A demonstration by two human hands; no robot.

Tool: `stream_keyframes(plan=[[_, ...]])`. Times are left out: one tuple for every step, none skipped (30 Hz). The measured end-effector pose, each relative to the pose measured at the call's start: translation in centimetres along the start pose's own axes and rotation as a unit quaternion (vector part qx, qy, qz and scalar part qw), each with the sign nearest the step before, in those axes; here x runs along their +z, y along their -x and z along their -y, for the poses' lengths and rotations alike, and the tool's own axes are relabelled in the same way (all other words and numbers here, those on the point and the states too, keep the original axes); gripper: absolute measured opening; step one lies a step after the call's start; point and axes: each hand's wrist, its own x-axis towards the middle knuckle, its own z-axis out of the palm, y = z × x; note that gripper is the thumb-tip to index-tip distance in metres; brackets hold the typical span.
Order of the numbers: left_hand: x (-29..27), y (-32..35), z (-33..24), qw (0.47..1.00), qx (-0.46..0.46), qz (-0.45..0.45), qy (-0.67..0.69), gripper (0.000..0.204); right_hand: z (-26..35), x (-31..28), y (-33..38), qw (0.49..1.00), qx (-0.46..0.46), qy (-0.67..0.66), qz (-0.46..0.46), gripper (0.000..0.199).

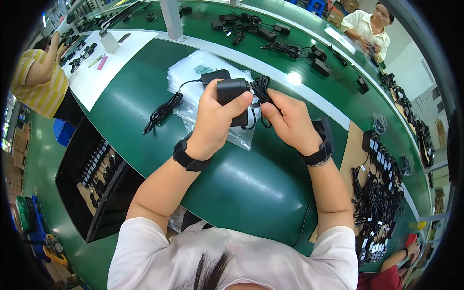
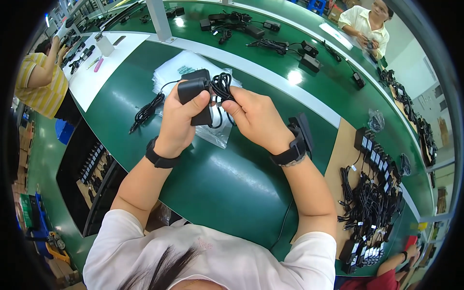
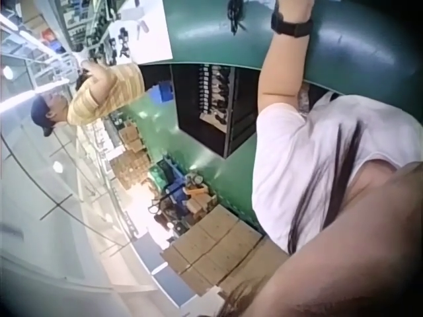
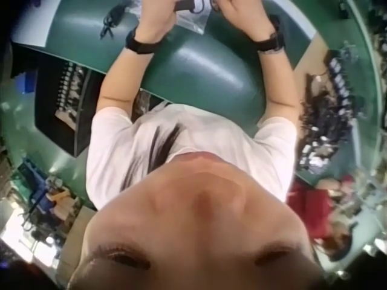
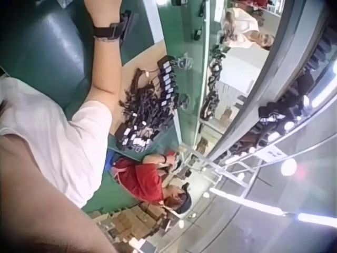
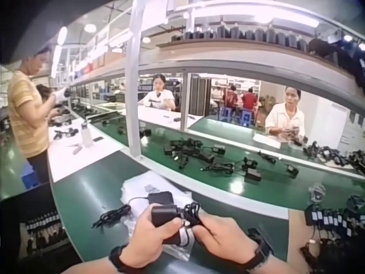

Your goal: Packaging electronic power adapters into individual plastic bags.

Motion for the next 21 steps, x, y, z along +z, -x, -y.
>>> stream_keyframes(plan=[[-0.2, -0.2, 0.0, 1.0, -0.002, 0.0, 0.0, 0.032, 0.2, -0.3, -0.3, 0.999, 0.01, -0.004, 0.031, 0.021], [-0.5, -0.4, -0.1, 1.0, 0.001, 0.015, -0.006, 0.032, 0.2, -0.5, -0.5, 0.998, 0.021, -0.008, 0.061, 0.02], [-0.6, -0.5, 0.0, 0.999, 0.004, 0.03, -0.011, 0.032, 0.0, -0.6, -0.5, 0.998, 0.024, -0.008, 0.06, 0.02], [-0.5, -0.4, 0.1, 1.0, -0.002, 0.021, -0.008, 0.032, -0.3, -0.7, -0.6, 0.996, 0.032, 0.0, 0.089, 0.018], [-0.6, -0.4, 0.3, 1.0, -0.004, 0.022, -0.009, 0.032, -0.5, -0.8, -0.7, 0.992, 0.04, 0.009, 0.117, 0.017], [-0.6, -0.6, 0.5, 1.0, -0.013, 0.024, -0.005, 0.032, -0.5, -0.8, -0.7, 0.992, 0.042, 0.008, 0.116, 0.017], [-0.7, -0.6, 0.6, 0.999, -0.021, 0.026, -0.001, 0.033, -0.6, -0.7, -0.7, 0.992, 0.033, 0.018, 0.12, 0.015], [-0.8, -0.6, 0.5, 0.999, -0.025, 0.029, -0.002, 0.033, -0.6, -0.6, -0.7, 0.992, 0.026, 0.028, 0.122, 0.014], [-0.8, -0.6, 0.2, 1.0, -0.015, 0.022, -0.013, 0.033, -0.7, -0.5, -0.7, 0.992, 0.03, 0.027, 0.12, 0.014], [-0.9, -0.6, 0.0, 1.0, -0.004, 0.014, -0.025, 0.032, -0.7, -0.3, -0.7, 0.992, 0.02, 0.027, 0.124, 0.014], [-0.8, -0.6, -0.2, 1.0, -0.007, 0.015, -0.026, 0.032, -0.7, -0.1, -0.8, 0.991, 0.01, 0.026, 0.129, 0.014], [-0.7, -0.5, -0.4, 0.998, 0.021, -0.002, -0.06, 0.033, 0.1, 0.1, -0.8, 0.989, 0.003, 0.045, 0.139, 0.014], [-0.7, -0.5, -0.5, 0.994, 0.048, -0.02, -0.093, 0.033, -0.2, 0.0, -0.7, 0.989, 0.005, 0.044, 0.138, 0.014], [-0.8, -0.6, -0.7, 0.994, 0.037, -0.007, -0.106, 0.033, -0.6, -0.1, -0.8, 0.989, 0.01, 0.018, 0.148, 0.014], [-1.1, -0.9, -0.8, 0.994, 0.037, -0.007, -0.107, 0.033, -0.8, -0.1, -0.9, 0.987, 0.015, -0.008, 0.158, 0.015], [-1.7, -1.1, -0.9, 0.996, -0.017, 0.053, -0.067, 0.033, -0.4, -0.1, -0.7, 0.988, -0.009, 0.011, 0.155, 0.012], [-2.1, -1.4, -0.9, 0.991, -0.07, 0.113, -0.025, 0.034, -0.5, -0.2, -0.7, 0.988, -0.008, 0.011, 0.154, 0.012], [-2.7, -1.7, -0.7, 0.985, -0.089, 0.143, -0.043, 0.033, -0.7, -0.4, -0.7, 0.981, -0.006, 0.047, 0.188, 0.012], [-2.7, -1.7, -0.5, 0.985, -0.089, 0.145, -0.043, 0.033, -0.8, -0.5, -0.8, 0.972, -0.003, 0.083, 0.221, 0.012], [-2.5, -1.8, -0.4, 0.979, -0.115, 0.164, -0.038, 0.035, -0.9, -0.4, -0.7, 0.965, -0.002, 0.122, 0.233, 0.013], [-2.1, -1.8, -0.4, 0.972, -0.14, 0.183, -0.033, 0.038, -0.7, -0.3, -0.7, 0.965, 0.0, 0.122, 0.232, 0.013]])
